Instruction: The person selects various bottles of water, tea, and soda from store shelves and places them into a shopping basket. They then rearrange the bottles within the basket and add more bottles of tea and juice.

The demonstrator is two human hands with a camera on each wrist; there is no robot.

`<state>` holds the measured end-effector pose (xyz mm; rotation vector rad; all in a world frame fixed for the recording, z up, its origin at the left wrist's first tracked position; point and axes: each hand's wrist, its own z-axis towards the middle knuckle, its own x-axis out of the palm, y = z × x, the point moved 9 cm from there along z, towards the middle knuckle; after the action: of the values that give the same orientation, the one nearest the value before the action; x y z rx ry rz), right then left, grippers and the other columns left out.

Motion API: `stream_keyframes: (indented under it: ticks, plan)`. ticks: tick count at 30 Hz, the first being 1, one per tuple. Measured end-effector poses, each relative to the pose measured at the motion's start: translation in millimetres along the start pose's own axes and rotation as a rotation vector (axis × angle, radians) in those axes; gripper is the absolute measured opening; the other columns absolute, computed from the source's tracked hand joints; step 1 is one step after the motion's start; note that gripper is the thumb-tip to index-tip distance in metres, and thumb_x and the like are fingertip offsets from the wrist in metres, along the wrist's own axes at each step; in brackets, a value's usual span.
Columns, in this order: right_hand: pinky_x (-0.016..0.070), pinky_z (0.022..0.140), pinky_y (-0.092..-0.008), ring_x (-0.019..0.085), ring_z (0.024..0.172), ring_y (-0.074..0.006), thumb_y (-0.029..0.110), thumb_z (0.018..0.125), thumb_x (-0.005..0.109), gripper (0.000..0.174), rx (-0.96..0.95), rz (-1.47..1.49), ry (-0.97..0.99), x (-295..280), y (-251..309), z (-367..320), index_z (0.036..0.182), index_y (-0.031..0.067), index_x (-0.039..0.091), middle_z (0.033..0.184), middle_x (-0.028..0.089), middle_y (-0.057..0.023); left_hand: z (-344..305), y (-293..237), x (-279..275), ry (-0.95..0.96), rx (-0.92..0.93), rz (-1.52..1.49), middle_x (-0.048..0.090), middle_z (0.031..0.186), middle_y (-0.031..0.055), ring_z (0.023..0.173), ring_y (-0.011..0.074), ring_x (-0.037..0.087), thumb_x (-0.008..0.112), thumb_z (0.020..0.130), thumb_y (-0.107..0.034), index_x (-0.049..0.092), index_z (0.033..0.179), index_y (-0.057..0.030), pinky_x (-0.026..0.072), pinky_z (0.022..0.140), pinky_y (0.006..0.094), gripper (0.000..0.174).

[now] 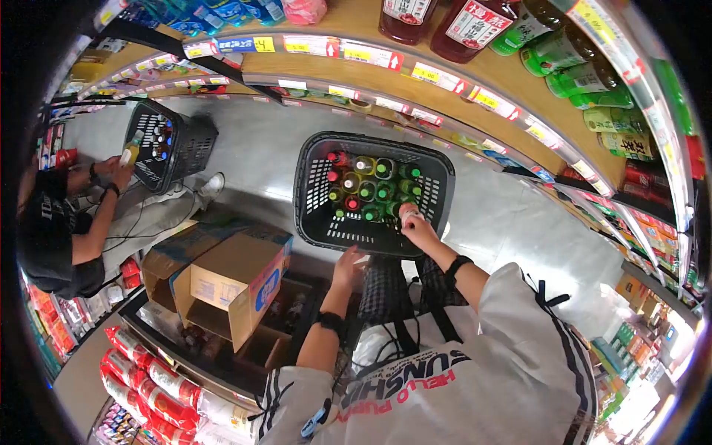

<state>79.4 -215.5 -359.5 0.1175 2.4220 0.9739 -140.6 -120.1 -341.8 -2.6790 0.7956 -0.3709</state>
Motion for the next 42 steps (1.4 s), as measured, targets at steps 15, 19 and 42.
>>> stream_keyframes:
  ticks: [15, 19, 42]
  plan:
    - [0.0422, 0.071, -0.0323, 0.055, 0.082, -0.0248, 0.024, 0.068, 0.058, 0.031, 0.154, -0.068, -0.099, 52, -110, 151, 0.094, 0.0069, 0.056, 0.091, 0.055, -0.0088, -32, 86, -11, -0.228, -0.058, -0.044, 0.057, 0.099, 0.0086, 0.087, 0.0164, 0.055, 0.046, 0.083, -0.027, 0.047, 0.11, -0.0048, 0.0396, 0.075, 0.0278, 0.035]
    - [0.0406, 0.075, -0.0355, 0.052, 0.089, -0.0289, 0.025, 0.068, 0.055, 0.037, -0.057, -0.08, -0.053, 99, -133, 160, 0.099, 0.0037, 0.053, 0.099, 0.053, -0.0125, -33, 100, 5, -0.198, -0.005, -0.088, 0.057, 0.098, 0.0098, 0.085, 0.0157, 0.055, 0.045, 0.084, -0.022, 0.047, 0.109, -0.004, 0.0403, 0.074, 0.0275, 0.031]
    - [0.0441, 0.051, -0.0293, 0.053, 0.054, -0.0154, 0.017, 0.07, 0.052, 0.016, 0.081, 0.1, 0.091, -226, -216, -11, 0.071, 0.003, 0.058, 0.062, 0.057, -0.006, -231, -82, 108, -0.154, 0.728, 0.465, 0.057, 0.095, 0.0076, 0.089, 0.0169, 0.053, 0.051, 0.082, -0.019, 0.047, 0.109, -0.0029, 0.0407, 0.077, 0.0289, 0.032]
